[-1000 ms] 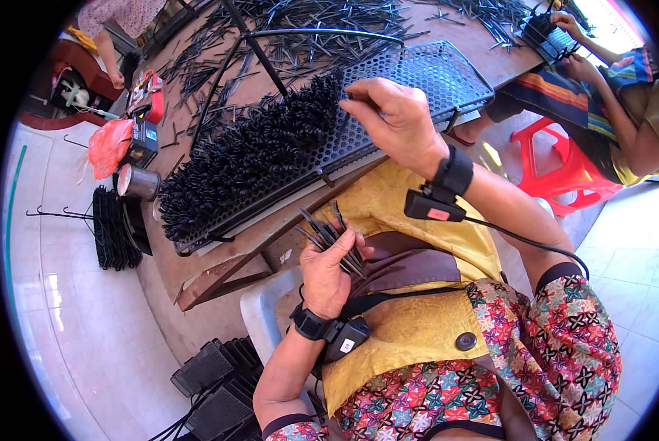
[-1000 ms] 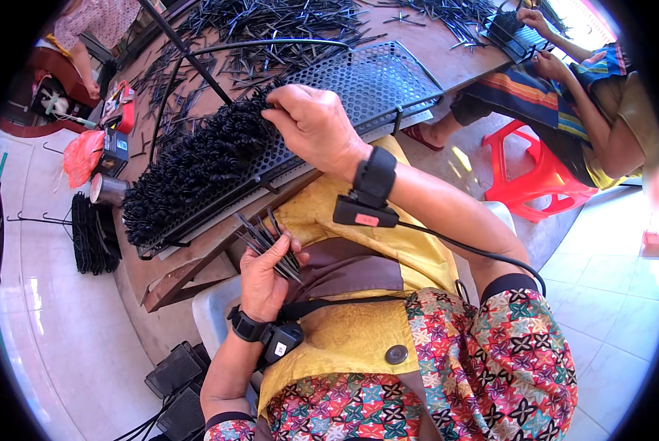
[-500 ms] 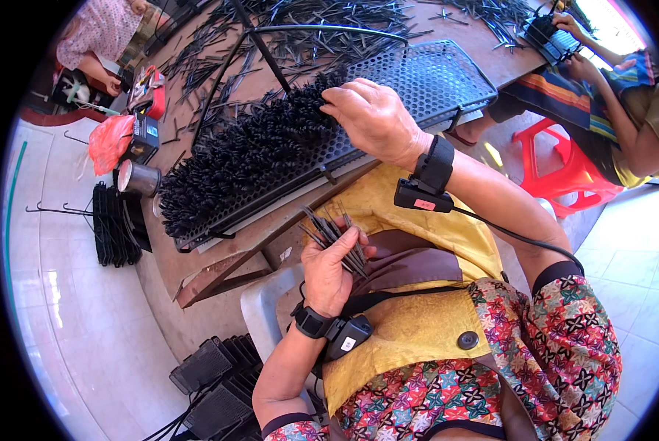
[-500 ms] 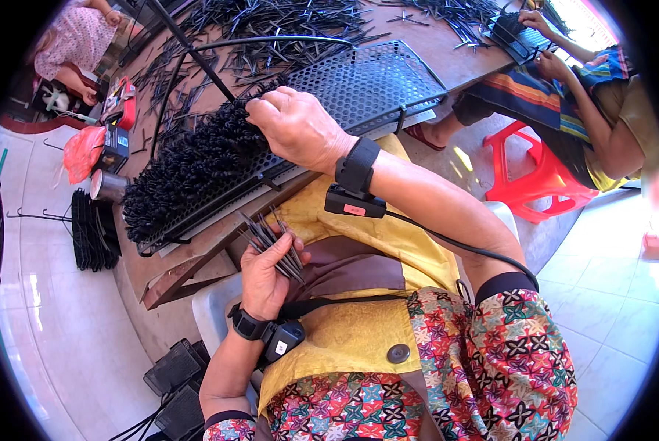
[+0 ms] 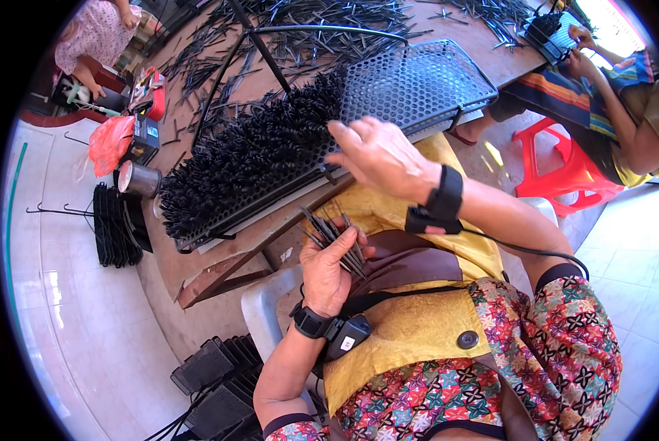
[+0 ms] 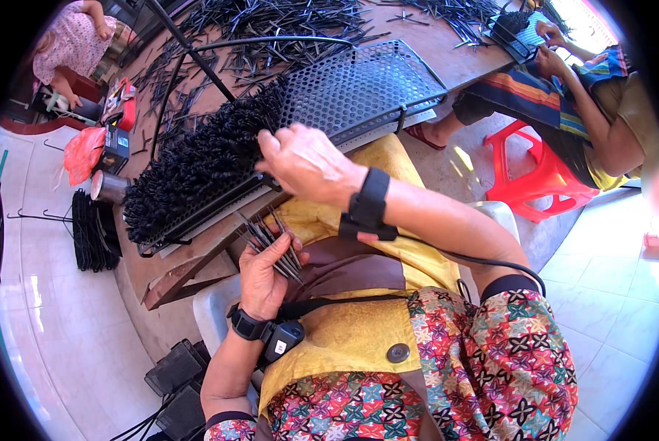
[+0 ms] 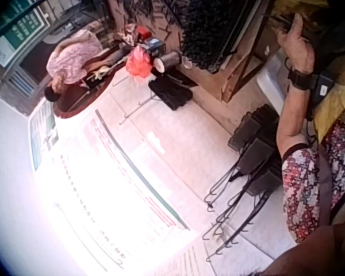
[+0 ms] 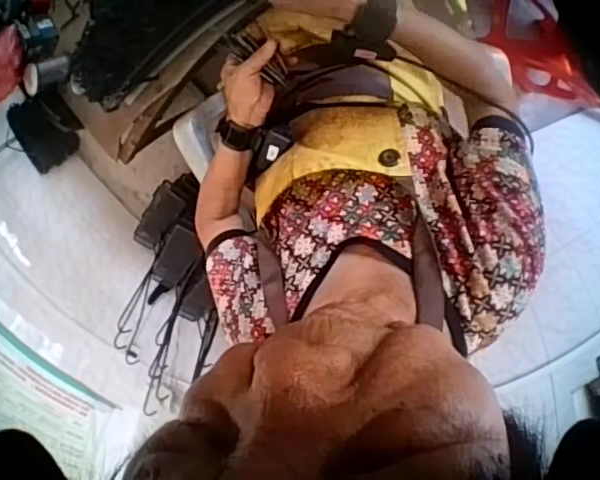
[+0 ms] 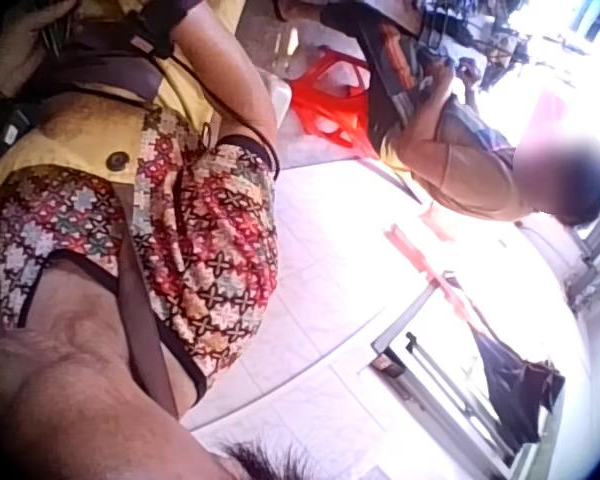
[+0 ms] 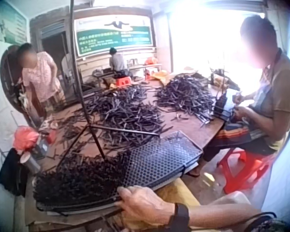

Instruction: The person sorts through a pile of black rubber strips on a table, picking them up and inserting them into the holes of a black plastic rack.

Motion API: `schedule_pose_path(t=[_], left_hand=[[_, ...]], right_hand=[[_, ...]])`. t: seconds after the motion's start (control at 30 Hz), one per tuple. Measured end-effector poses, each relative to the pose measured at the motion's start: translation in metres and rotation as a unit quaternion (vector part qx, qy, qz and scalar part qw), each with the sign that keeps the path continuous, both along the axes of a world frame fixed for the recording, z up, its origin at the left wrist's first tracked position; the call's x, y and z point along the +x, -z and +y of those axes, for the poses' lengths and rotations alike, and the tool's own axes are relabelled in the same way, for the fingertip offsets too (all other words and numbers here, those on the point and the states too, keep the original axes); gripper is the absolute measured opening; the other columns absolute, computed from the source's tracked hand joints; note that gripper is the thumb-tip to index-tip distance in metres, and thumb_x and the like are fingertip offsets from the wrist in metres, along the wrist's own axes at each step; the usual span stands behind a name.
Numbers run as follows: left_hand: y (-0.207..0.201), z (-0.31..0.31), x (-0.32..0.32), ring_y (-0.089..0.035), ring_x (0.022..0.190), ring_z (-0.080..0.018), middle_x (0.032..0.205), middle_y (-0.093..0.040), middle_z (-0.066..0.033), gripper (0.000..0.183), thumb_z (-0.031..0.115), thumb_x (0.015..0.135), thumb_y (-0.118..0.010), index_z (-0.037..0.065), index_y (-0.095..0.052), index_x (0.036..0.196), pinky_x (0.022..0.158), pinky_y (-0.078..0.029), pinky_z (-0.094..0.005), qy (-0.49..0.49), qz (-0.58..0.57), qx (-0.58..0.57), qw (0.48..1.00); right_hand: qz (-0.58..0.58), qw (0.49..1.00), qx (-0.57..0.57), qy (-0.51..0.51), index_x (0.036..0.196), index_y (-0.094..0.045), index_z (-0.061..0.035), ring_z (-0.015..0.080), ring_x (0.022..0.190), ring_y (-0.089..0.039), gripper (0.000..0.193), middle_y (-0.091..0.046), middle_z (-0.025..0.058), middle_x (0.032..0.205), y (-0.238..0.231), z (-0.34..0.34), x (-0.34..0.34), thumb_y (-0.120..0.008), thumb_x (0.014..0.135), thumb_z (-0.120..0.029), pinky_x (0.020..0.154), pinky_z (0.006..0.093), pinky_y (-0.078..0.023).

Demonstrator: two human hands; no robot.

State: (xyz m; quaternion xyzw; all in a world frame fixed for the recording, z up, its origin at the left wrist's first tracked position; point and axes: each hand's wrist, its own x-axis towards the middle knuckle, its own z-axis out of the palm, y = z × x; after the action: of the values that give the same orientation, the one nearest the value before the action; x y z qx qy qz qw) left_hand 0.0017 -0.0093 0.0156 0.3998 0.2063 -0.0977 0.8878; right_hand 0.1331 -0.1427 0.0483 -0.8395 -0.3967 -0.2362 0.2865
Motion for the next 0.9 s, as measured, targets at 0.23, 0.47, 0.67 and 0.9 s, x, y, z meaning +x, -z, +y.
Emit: schedule_pose_path(t=[0.23,0.47,0.67,0.9], left_hand=[[-0.008,0.000,0.002,-0.058,0.081,-0.0189,0.089,-0.058,-0.0073,0.021,0.003,0.085,-0.057,0.002,-0.053,0.105,0.067,-0.054,-0.0352,0.030,-0.016,-0.002,0.999],[0.001,0.004,0.002,-0.053,0.082,-0.0157,0.090,-0.055,-0.0052,0.032,0.004,0.087,-0.055,-0.003,-0.048,0.117,0.067,-0.050,-0.0327,0.026,-0.032,-0.011,0.999],[-0.002,-0.001,0.003,-0.057,0.076,-0.0157,0.088,-0.056,-0.0058,0.036,0.002,0.085,-0.058,-0.005,-0.047,0.118,0.065,-0.052,-0.0315,0.000,-0.038,0.027,0.999],[0.003,0.001,0.004,-0.060,0.072,-0.0181,0.088,-0.058,-0.0077,0.028,-0.002,0.080,-0.063,-0.002,-0.055,0.106,0.058,-0.051,-0.0289,-0.024,-0.033,0.026,0.999]], right_hand=[[0.324,0.928,0.157,-0.090,0.082,-0.061,0.0018,0.0173,0.059,-0.060,0.012,-0.060,0.0120,0.067,0.002,-0.007,-0.021,-0.065,0.077,-0.008,0.054,0.0279,-0.046],[-0.081,0.966,0.246,-0.021,0.081,-0.058,0.0002,0.0280,0.062,-0.058,0.013,-0.058,0.0120,0.071,-0.014,0.008,0.023,-0.067,0.072,0.000,0.054,0.0341,-0.047],[-0.160,0.969,0.175,-0.068,0.090,-0.057,0.0023,0.0266,0.066,-0.056,0.022,-0.056,0.0114,0.075,0.006,0.020,0.032,-0.067,0.071,-0.002,0.054,0.0334,-0.047],[-0.087,0.994,-0.069,0.010,0.108,-0.052,0.0034,0.0264,0.068,-0.053,0.039,-0.051,0.0097,0.073,-0.003,0.017,0.014,-0.061,0.072,-0.009,0.058,0.0356,-0.046]])
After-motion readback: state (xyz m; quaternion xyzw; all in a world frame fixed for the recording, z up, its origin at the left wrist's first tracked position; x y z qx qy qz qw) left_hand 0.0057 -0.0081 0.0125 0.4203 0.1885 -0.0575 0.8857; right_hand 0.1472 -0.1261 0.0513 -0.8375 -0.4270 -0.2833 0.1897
